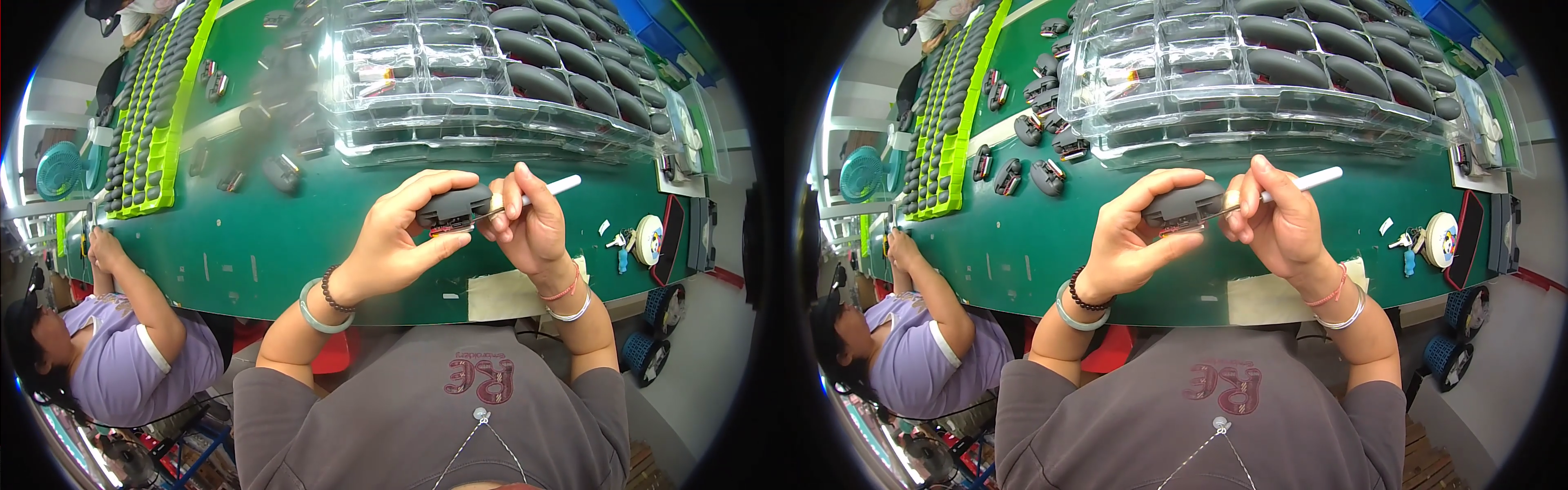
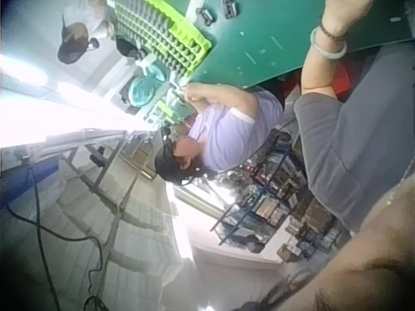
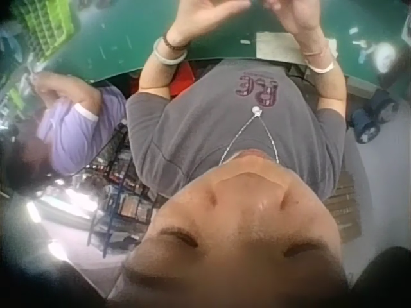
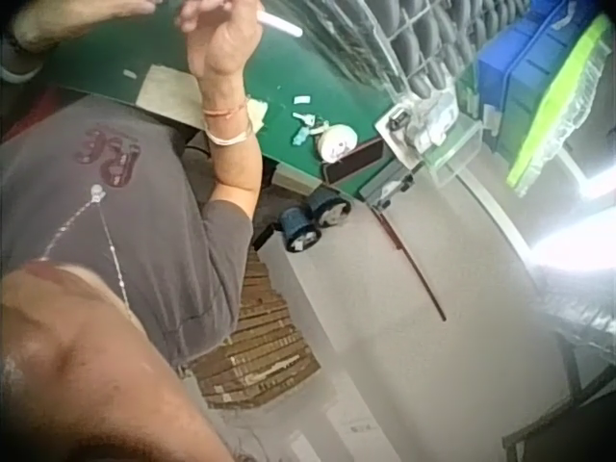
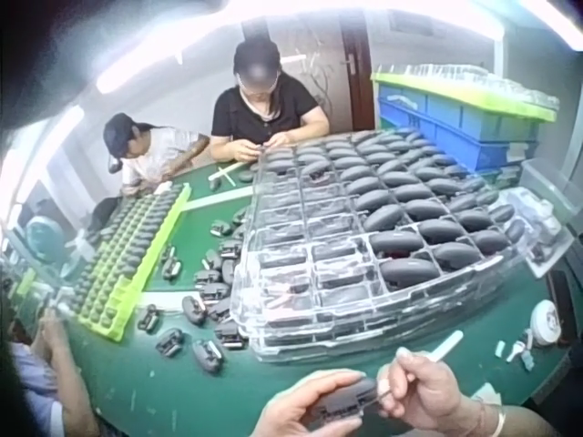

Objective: The person assembles small electronic components by inserting internal components into an electronic housing, using a small prying tool and tweezers to manipulate the parts, then places the finished unit into an assembly tray.

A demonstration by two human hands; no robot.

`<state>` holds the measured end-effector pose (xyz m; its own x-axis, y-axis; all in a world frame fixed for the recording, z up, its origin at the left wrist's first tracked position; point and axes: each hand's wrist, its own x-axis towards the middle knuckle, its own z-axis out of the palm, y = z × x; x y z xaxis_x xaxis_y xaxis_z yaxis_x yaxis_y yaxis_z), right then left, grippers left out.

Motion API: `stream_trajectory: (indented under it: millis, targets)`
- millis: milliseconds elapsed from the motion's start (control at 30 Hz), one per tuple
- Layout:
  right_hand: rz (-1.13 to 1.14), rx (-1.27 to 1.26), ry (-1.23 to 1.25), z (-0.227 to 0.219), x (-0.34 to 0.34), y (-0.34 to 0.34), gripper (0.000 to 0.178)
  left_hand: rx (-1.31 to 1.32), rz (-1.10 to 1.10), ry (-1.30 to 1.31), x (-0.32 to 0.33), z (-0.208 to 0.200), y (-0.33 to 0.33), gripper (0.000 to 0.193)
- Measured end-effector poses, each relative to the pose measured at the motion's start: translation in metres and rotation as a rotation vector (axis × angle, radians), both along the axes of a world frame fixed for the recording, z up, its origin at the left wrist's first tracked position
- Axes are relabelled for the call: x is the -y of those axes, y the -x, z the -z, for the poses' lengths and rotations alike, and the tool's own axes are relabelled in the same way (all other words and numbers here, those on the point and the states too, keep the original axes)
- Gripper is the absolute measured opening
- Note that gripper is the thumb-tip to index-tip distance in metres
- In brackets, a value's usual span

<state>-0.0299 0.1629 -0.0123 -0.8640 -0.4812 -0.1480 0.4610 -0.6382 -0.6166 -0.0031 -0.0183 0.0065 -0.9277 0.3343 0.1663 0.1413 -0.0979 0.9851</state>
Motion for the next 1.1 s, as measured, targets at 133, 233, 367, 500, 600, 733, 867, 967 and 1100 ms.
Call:
stream_trajectory:
  millis: [133,233,367,500,600,733,867,967,1100]
  targets:
    - [-0.089,0.12,0.08,0.005,-0.002,0.002,0.044,-0.027,-0.006,0.022,-0.001,0.0,0.0,0.046]
    - [-0.138,0.232,0.117,0.007,-0.003,0.005,0.044,-0.03,-0.009,0.038,-0.001,0.0,0.001,0.045]
    - [-0.006,0.238,-0.029,-0.006,0.003,0.002,0.044,0.182,-0.027,-0.105,0.0,0.004,0.002,0.046]
    - [0.16,-0.127,-0.189,-0.008,-0.002,-0.001,0.045,0.34,-0.025,-0.166,0.002,0.002,0.004,0.051]
    - [0.195,-0.224,-0.224,-0.01,-0.003,-0.003,0.046,0.407,-0.03,-0.217,0.001,-0.001,0.004,0.047]
    - [0.228,-0.328,-0.27,-0.01,-0.005,-0.004,0.046,0.396,-0.021,-0.222,0.001,0.0,0.003,0.047]
    - [0.255,-0.351,-0.279,-0.009,-0.006,-0.005,0.046,0.391,-0.016,-0.235,0.0,0.002,0.003,0.047]
    - [0.279,-0.39,-0.256,-0.009,-0.008,-0.004,0.047,0.4,-0.011,-0.235,0.0,0.003,0.004,0.046]
    - [0.305,-0.41,-0.264,-0.012,-0.008,-0.003,0.047,0.368,0.003,-0.209,0.0,0.005,0.005,0.049]
